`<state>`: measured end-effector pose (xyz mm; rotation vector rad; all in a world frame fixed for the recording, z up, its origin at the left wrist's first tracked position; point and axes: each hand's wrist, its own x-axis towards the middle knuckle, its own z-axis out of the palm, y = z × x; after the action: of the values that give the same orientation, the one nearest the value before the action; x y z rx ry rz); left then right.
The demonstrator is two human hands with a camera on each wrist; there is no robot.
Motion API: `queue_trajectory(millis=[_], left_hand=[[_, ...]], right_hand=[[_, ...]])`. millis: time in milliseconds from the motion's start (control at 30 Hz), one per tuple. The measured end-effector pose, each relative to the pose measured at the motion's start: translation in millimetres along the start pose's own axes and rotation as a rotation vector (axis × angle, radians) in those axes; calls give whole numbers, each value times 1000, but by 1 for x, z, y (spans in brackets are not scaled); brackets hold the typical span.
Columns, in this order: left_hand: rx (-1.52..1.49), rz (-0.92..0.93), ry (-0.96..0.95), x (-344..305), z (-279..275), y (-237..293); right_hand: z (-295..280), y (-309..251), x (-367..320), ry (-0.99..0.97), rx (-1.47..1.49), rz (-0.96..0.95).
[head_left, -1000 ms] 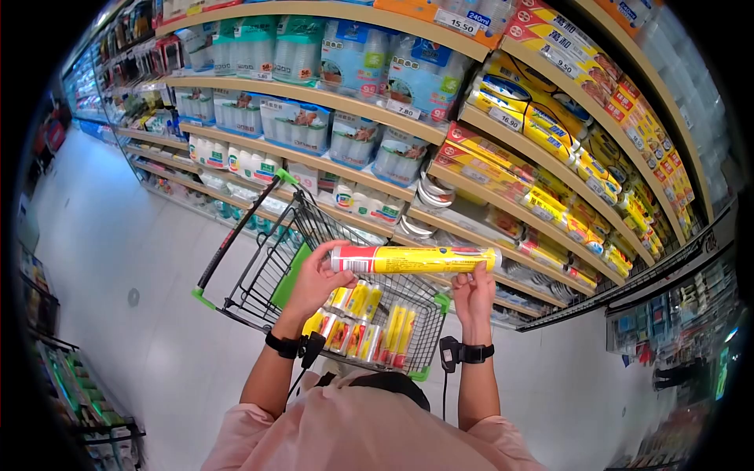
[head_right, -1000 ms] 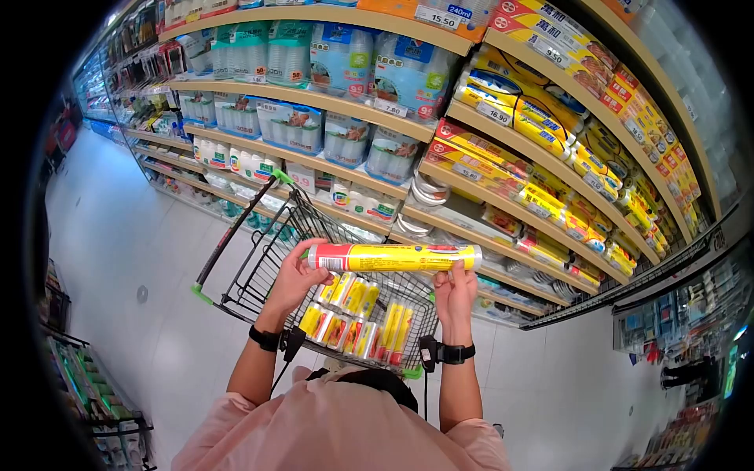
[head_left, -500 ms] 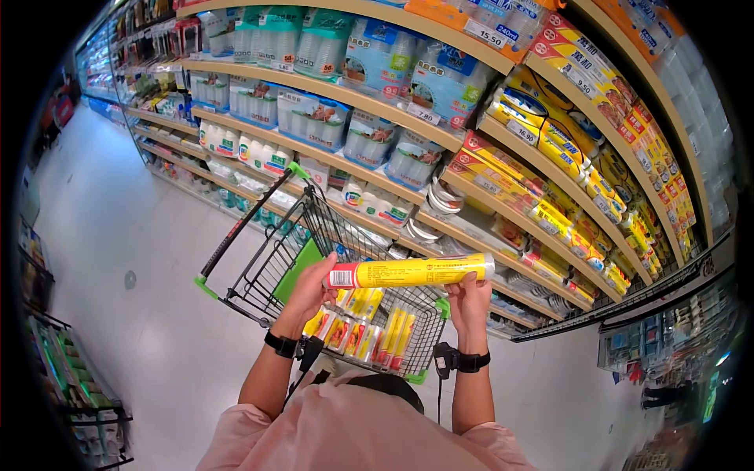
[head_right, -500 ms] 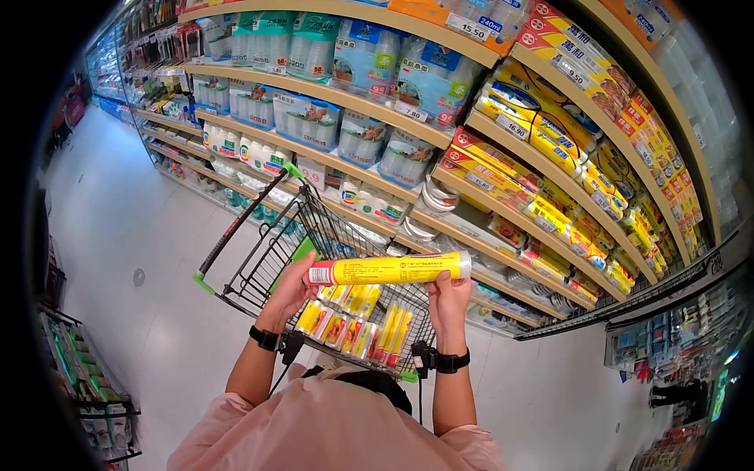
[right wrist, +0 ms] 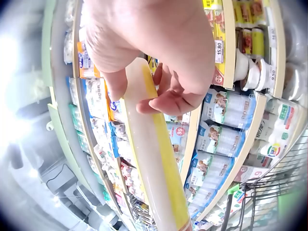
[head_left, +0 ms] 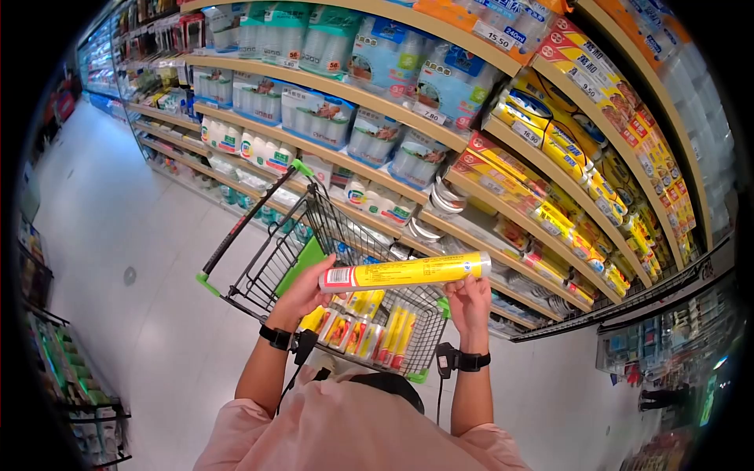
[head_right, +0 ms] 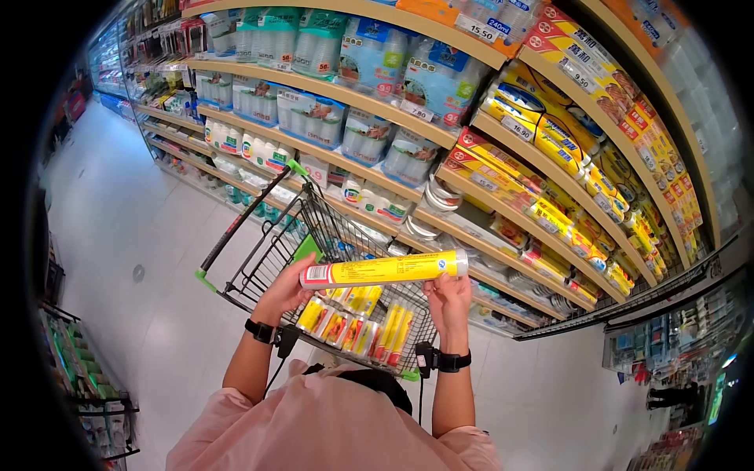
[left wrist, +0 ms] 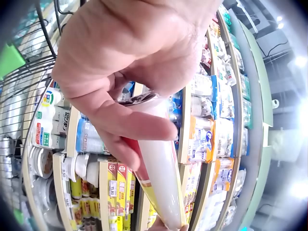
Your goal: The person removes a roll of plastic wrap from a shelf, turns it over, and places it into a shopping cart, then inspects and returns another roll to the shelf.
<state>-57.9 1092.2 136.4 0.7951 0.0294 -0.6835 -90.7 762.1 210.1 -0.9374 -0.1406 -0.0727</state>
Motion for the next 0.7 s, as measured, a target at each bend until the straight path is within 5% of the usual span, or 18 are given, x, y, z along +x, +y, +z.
queue_trajectory(millis=[100, 367, 700], left_hand=[[-79, 129, 134, 4, -1, -6], [-33, 342, 28, 5, 6, -23], [-32, 361, -69, 28, 12, -56]], right_hand=[[7, -2, -4, 51, -56, -34], [-21, 4, -11, 101, -67, -11], [-57, -8, -39, 174, -86, 18]])
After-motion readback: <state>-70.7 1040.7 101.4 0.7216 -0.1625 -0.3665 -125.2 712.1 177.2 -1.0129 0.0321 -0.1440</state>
